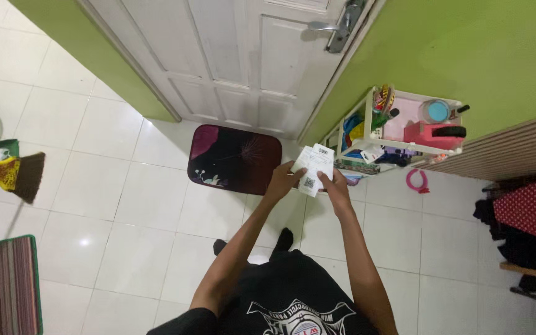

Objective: The person tidies a room by placing a cloth and a water bottle onto tables, moving a cushion onto a chair, putting a tape dispenser and papers onto a tiered shelf, and straightening a floor mat by hand.

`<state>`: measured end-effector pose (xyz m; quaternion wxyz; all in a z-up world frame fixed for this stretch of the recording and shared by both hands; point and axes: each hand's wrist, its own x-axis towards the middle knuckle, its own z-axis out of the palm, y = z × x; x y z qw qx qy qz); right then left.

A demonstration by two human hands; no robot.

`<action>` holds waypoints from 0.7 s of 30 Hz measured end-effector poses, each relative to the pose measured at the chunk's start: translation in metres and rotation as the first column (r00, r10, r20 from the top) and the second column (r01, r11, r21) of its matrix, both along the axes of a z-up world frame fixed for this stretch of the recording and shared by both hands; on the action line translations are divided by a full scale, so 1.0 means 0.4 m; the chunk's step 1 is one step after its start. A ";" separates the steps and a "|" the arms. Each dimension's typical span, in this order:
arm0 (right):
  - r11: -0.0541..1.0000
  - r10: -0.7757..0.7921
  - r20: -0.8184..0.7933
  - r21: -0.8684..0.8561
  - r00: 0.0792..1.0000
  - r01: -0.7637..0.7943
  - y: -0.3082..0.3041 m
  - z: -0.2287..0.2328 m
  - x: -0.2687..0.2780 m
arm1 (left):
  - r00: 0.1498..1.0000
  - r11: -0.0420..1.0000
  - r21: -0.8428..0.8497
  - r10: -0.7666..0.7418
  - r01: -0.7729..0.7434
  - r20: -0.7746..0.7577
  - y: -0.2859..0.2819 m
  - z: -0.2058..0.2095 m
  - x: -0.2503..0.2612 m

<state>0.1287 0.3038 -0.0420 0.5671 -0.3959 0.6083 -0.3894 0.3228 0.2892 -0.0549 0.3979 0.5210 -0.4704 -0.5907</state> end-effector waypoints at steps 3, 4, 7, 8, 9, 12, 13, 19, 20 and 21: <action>1.000 -0.016 -0.023 0.020 1.000 0.016 0.006 -0.001 -0.048 | 0.997 0.999 0.038 -0.014 0.017 -0.071 -0.032 -0.008 -0.013; 0.999 -0.004 -0.028 0.033 1.000 0.005 0.003 -0.007 -0.066 | 0.993 1.000 0.020 -0.016 0.019 -0.117 -0.028 -0.017 -0.022; 0.998 -0.013 -0.060 0.066 0.998 0.017 -0.014 -0.010 -0.066 | 0.977 0.996 0.089 0.002 0.017 -0.211 -0.034 -0.028 -0.050; 1.000 -0.022 -0.068 0.016 0.997 0.023 -0.020 0.001 -0.072 | 0.979 0.994 0.107 0.011 0.011 -0.204 -0.031 -0.026 -0.055; 0.999 -0.031 -0.076 -0.035 0.997 0.028 -0.020 0.015 -0.075 | 0.988 0.993 0.118 -0.003 0.022 -0.157 -0.029 -0.020 -0.062; 0.995 -0.097 0.015 -0.013 0.995 0.097 -0.032 0.067 -0.086 | 0.995 0.990 0.122 -0.059 0.068 -0.079 -0.065 0.019 -0.091; 0.994 -0.105 0.013 -0.005 0.994 0.105 -0.045 0.081 -0.105 | 0.996 0.989 0.127 -0.077 0.082 -0.044 -0.070 0.030 -0.108; 0.975 -0.167 0.075 -0.138 0.983 0.176 -0.061 0.108 -0.196 | 0.990 0.982 -0.139 -0.134 0.127 -0.046 -0.107 0.087 -0.204; 0.975 -0.165 0.073 -0.140 0.984 0.174 -0.058 0.110 -0.213 | 0.987 0.979 -0.138 -0.156 0.148 -0.049 -0.120 0.091 -0.224; 0.975 -0.163 0.071 -0.142 0.984 0.172 -0.057 0.113 -0.232 | 0.982 0.972 -0.155 -0.183 0.175 -0.043 -0.137 0.095 -0.244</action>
